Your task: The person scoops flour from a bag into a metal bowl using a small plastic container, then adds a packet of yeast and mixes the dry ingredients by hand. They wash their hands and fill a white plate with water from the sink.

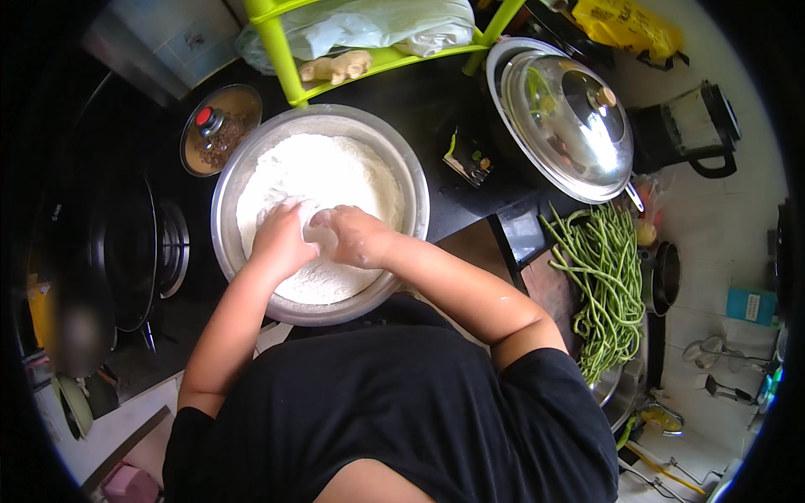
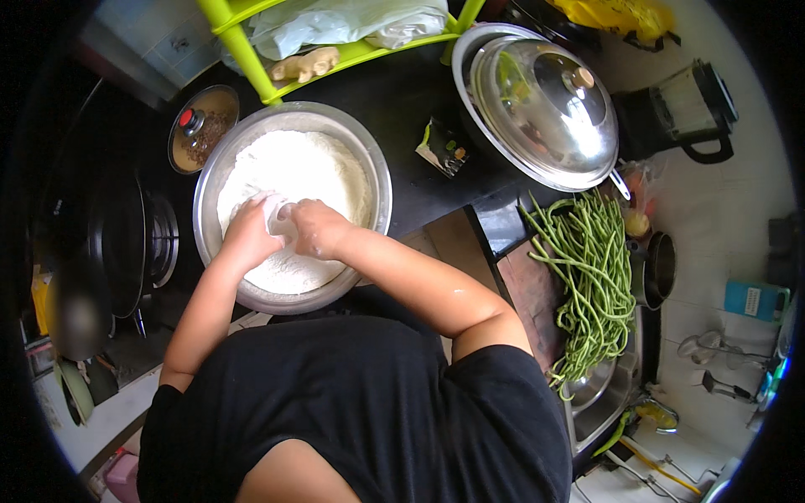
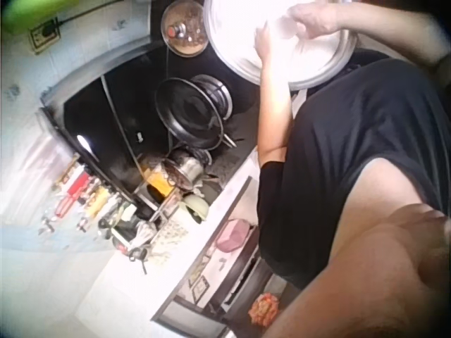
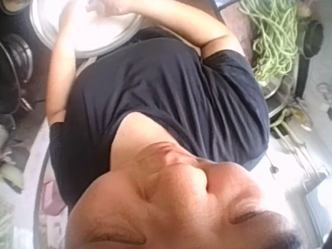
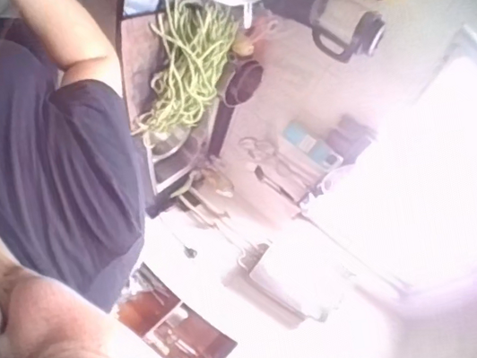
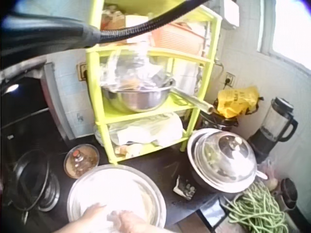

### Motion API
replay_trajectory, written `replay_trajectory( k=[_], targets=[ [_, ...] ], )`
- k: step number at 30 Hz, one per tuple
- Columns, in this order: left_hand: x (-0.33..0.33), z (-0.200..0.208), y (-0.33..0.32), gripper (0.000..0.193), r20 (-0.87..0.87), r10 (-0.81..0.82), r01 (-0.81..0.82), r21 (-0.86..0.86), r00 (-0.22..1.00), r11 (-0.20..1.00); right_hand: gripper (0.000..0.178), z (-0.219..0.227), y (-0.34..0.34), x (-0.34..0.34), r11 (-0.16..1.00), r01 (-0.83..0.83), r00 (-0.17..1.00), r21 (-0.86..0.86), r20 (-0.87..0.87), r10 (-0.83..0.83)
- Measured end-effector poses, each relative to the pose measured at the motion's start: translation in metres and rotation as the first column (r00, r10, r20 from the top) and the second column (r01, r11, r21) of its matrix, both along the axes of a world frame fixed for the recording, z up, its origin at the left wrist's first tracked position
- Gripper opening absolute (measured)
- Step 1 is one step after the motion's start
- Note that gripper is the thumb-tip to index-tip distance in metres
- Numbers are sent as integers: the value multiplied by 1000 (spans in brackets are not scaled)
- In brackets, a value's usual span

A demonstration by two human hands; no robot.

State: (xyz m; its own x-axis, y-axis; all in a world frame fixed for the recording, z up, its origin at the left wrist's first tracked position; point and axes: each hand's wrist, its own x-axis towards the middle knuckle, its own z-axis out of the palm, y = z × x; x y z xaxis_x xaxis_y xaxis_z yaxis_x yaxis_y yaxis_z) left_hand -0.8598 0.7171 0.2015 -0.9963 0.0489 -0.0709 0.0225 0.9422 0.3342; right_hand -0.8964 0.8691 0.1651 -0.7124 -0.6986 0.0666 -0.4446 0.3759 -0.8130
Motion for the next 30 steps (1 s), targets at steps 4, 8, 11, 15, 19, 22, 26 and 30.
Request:
replay_trajectory(
  k=[4,8,11,15,19,22,26,30],
  targets=[
    [-10,25,27,38,357,157,-176,23,921,984,44,24,20,-15,992,-89,972,86,224,68],
    [-3,11,42,28,-87,30,-35,-51,996,998,29,0,28,-11,986,-50,971,-157,-238,12],
    [-1,15,49,24,52,77,-80,51,996,996,24,11,44,-25,971,-49,998,-232,13,53],
    [7,21,65,25,180,385,-404,82,905,911,30,30,56,-30,991,-129,961,-19,244,130],
    [25,6,74,54,-173,195,-227,-190,965,955,42,34,62,-29,950,-301,910,-77,276,310],
    [27,4,69,58,162,318,-350,234,934,907,47,32,61,-23,973,-200,974,-115,82,210],
    [25,8,74,52,449,335,-446,890,828,-92,52,40,58,-11,912,-335,917,-235,-304,258],
    [25,17,69,68,562,277,-382,777,780,-501,61,26,44,-22,888,-408,861,210,-235,451]
  ],
)
